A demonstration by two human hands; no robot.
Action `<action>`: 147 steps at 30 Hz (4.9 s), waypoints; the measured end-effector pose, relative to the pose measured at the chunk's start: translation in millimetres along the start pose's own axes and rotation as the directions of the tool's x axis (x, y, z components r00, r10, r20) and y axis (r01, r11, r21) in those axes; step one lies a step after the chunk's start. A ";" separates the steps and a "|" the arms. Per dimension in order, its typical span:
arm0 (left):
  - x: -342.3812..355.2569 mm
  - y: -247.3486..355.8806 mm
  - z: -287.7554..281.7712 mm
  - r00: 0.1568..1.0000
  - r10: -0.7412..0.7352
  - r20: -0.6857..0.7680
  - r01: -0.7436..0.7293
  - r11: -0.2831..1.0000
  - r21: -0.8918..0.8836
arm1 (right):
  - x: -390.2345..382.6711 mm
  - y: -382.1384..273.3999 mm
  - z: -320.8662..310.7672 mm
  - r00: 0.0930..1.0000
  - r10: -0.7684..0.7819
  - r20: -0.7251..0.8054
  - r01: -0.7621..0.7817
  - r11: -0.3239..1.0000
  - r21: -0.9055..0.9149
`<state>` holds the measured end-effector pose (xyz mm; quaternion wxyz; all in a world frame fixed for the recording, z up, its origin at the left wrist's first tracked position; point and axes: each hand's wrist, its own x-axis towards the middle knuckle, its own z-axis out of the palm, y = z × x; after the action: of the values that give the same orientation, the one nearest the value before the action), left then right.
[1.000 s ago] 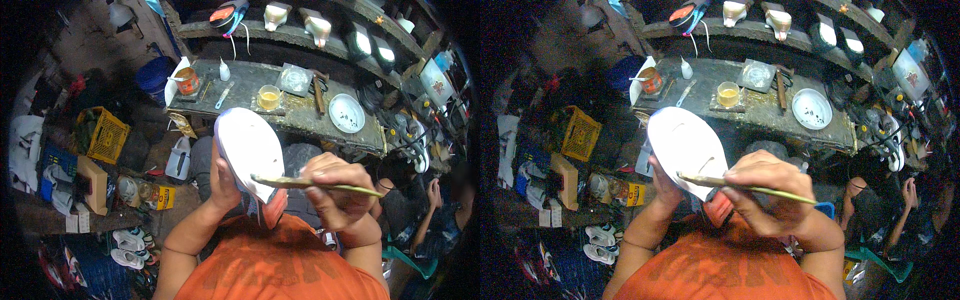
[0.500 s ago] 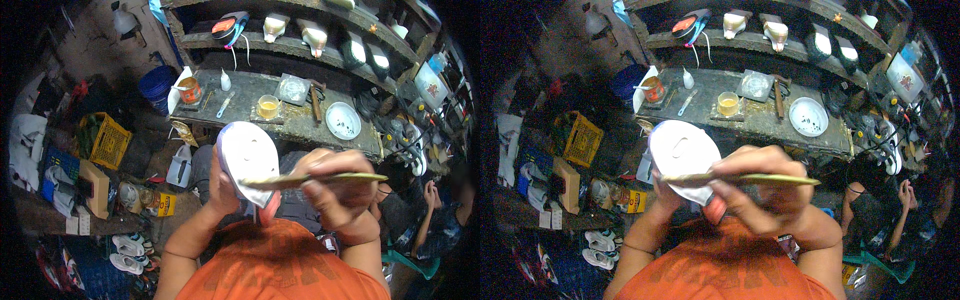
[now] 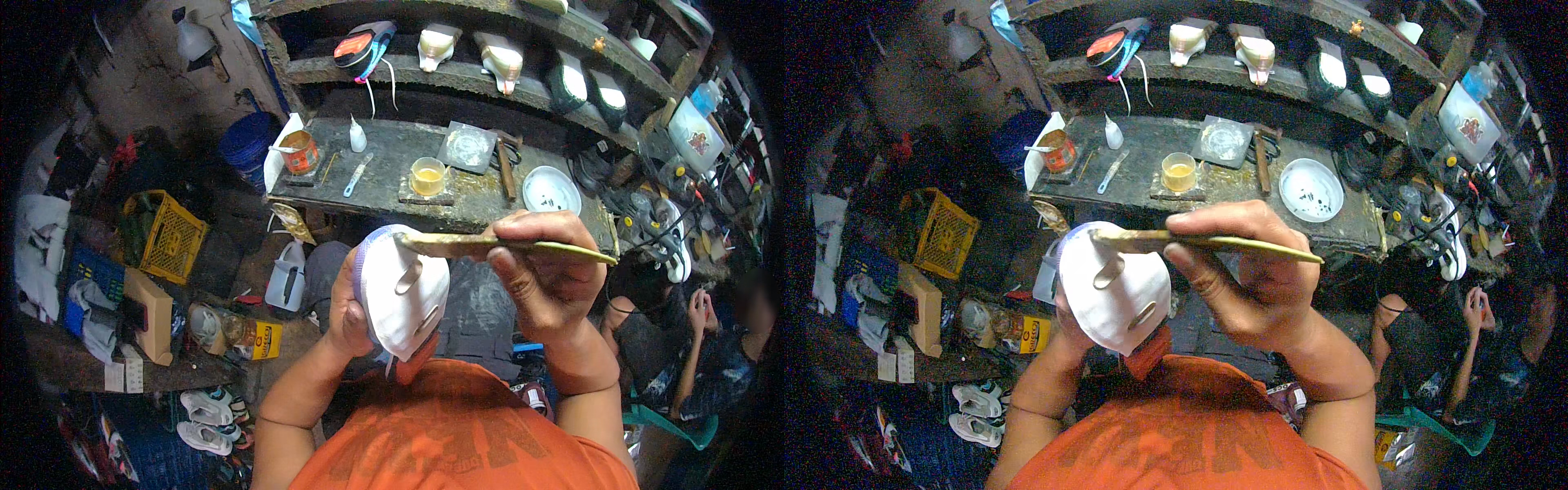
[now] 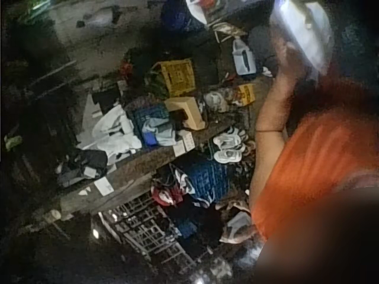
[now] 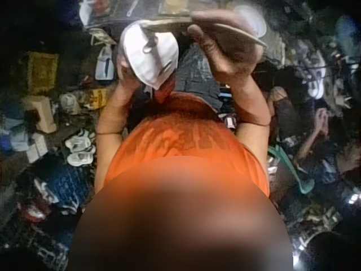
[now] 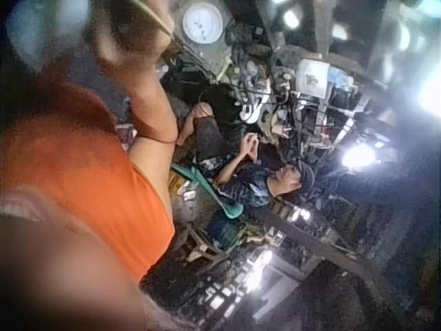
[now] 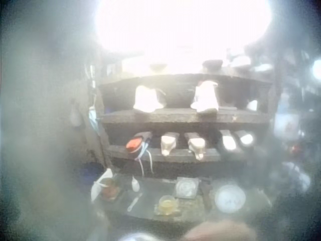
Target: The person paints the sole of a sneaker with a brush, repeatedly dipping the brush into a small container of yellowish liquid. They rotate the shoe to cover different areas of the sole and then place the shoe on a shelf before picking up another shoe to continue painting.
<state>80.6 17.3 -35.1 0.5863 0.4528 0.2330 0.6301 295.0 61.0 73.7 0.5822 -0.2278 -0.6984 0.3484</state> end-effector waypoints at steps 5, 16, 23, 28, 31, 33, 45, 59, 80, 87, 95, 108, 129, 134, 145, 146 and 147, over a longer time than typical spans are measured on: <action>12.2 19.6 -4.1 0.985 -0.151 0.088 0.128 0.966 0.225 | 20.0 7.2 -12.1 0.960 -0.187 0.207 0.135 0.961 0.243; 17.6 38.4 -23.2 0.825 -0.530 0.196 0.507 0.847 0.160 | 50.2 2.1 -39.4 0.903 -0.095 0.420 0.114 0.993 -0.021; 21.4 18.4 -36.1 0.890 -0.341 0.303 0.456 0.698 -0.552 | 21.3 -0.5 -29.9 0.981 -0.075 0.178 0.091 0.992 -0.085; 17.2 -7.2 -56.4 0.892 -0.288 0.349 0.452 0.616 -0.645 | 1.0 14.4 -17.2 0.968 -0.129 0.214 0.173 0.965 -0.198; 15.7 -12.3 -60.5 0.902 -0.402 0.160 0.416 0.704 -0.575 | 2.0 14.9 -15.7 0.955 -0.124 0.268 0.184 0.959 -0.213; 16.0 -10.7 -56.2 0.900 -0.420 0.118 0.414 0.738 -0.533 | 5.4 14.1 -15.2 0.940 -0.121 0.318 0.197 0.955 -0.220; 17.3 0.3 -34.8 0.882 -0.467 -0.070 0.429 0.854 -0.293 | 16.8 15.6 -19.6 0.912 -0.201 0.358 0.312 0.906 -0.285; 17.6 0.4 -31.2 0.963 -0.269 -0.001 0.256 0.918 -0.303 | 7.7 8.5 -14.2 0.894 -0.217 0.392 0.348 0.887 -0.303; -59.7 -70.1 -126.5 0.934 -0.193 -0.300 0.176 0.981 -0.085 | 81.5 259.3 -7.9 0.870 0.424 0.252 -0.031 0.557 -0.830; -48.6 -51.4 -139.8 0.931 -0.331 -0.156 0.341 0.939 0.040 | 91.6 262.5 -30.3 0.934 0.349 0.071 -0.276 0.836 -0.473; -33.3 -8.4 -133.1 0.906 -0.373 -0.200 0.417 0.867 0.274 | 84.3 254.1 -38.5 0.840 0.542 0.034 -0.529 0.831 -0.169; -24.5 -17.5 -67.1 0.989 0.128 -0.071 -0.018 0.591 0.807 | 24.9 48.7 -4.6 0.870 0.421 0.256 -0.487 0.814 0.318; -10.7 30.8 15.4 0.969 -0.212 -0.124 0.218 0.975 0.036 | 26.1 -20.9 1.0 0.876 -0.169 0.451 0.276 0.944 -0.181; -12.6 22.2 11.2 0.963 -0.236 -0.135 0.235 0.972 -0.022 | 23.2 -15.2 -1.1 0.877 -0.169 0.449 0.269 0.948 -0.168; -9.2 7.9 11.3 0.964 -0.136 -0.230 0.162 0.982 0.098 | 15.6 -16.1 -10.0 0.880 -0.122 0.459 0.240 0.948 -0.208; -8.5 6.1 9.9 0.967 -0.107 -0.229 0.147 0.976 0.163 | 14.6 -16.6 -10.3 0.881 -0.120 0.458 0.242 0.946 -0.216; -7.9 4.8 8.9 0.971 -0.078 -0.227 0.131 0.965 0.227 | 14.0 -17.1 -10.8 0.879 -0.114 0.464 0.243 0.942 -0.230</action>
<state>84.9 6.7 -29.3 0.5308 0.4363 0.3935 0.6108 304.0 62.3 96.6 0.3990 -0.1566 -0.8730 0.2328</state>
